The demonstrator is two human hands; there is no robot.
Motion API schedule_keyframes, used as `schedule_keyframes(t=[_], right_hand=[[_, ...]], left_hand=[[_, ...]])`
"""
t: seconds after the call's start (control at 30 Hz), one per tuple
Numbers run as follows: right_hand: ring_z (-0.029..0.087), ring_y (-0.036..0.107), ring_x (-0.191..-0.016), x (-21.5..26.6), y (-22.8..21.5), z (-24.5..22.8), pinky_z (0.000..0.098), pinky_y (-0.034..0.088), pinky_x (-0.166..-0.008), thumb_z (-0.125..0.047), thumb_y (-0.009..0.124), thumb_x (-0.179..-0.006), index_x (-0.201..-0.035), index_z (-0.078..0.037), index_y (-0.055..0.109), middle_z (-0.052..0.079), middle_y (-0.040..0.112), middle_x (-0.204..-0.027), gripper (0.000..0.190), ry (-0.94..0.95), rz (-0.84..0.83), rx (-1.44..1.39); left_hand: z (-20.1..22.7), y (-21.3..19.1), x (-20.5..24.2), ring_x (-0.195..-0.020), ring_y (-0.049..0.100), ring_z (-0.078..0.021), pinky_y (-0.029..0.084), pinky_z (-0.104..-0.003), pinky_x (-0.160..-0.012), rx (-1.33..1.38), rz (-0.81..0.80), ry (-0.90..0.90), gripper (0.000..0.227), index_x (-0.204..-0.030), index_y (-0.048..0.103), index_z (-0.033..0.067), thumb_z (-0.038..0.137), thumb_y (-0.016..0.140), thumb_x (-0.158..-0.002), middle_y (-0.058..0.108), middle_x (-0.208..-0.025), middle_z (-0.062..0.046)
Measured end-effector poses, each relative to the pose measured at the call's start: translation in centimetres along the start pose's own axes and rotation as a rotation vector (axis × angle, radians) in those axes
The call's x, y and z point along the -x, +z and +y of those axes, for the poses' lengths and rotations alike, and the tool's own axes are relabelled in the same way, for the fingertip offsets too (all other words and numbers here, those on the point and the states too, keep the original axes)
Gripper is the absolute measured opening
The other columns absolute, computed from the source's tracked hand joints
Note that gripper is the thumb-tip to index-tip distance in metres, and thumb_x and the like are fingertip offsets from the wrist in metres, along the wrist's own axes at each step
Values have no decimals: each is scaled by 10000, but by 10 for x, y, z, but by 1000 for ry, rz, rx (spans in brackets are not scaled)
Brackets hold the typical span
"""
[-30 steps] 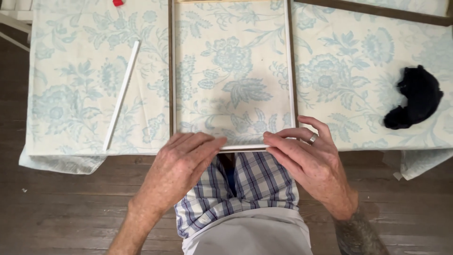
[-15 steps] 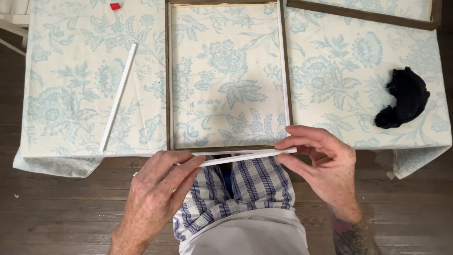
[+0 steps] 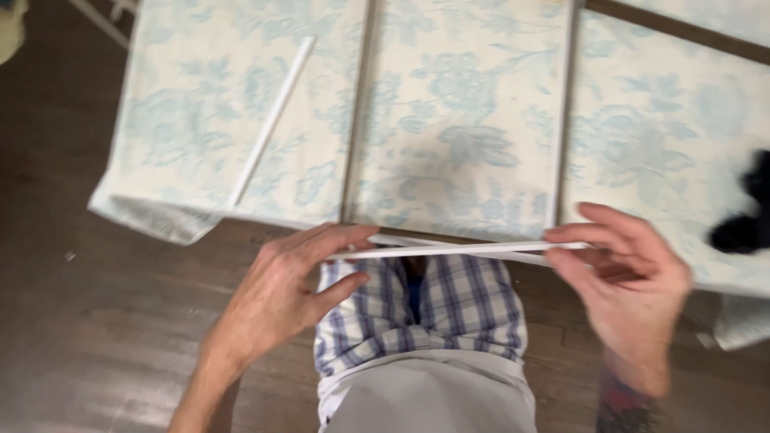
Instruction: Applying adhesive to thin white strips and mounting them inside wooden picture frames.
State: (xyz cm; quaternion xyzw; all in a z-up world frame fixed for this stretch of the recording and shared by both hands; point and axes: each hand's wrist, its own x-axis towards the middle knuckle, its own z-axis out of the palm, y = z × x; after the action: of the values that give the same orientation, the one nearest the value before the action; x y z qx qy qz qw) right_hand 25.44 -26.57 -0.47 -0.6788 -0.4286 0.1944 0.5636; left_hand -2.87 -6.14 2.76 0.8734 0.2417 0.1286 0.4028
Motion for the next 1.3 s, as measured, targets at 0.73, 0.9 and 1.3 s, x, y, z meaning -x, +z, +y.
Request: schedule_keyframes(t=[0.73,0.9,1.3], right_hand=[[194,758,-973,-5,-3,-2,263,669,-846,87,783,-829,-1324,31,590,140,746,-1084,534,44,29,-163],[158,759,-970,-9,-2,-8,164,575,-682,63,803,-830,-1294,-1,603,118,760,-1047,510,15,-4,-102],[191,791,-942,-99,27,-44,270,673,-886,35,790,-840,-1287,-32,651,98,781,-956,473,-35,-379,-111]], left_hand=[[5,2,-4,-911,764,-111,618,-277,-936,108,172,98,413,-1283,679,72,85,772,-882,788,-1006,-4],[6,3,-5,-958,756,-133,613,-268,-913,51,153,56,344,-1224,716,100,84,747,-881,788,-1018,-17],[-17,18,1,-1177,743,-271,510,-416,-1101,9,50,-16,457,-1426,616,151,266,589,-984,738,-1336,-101]])
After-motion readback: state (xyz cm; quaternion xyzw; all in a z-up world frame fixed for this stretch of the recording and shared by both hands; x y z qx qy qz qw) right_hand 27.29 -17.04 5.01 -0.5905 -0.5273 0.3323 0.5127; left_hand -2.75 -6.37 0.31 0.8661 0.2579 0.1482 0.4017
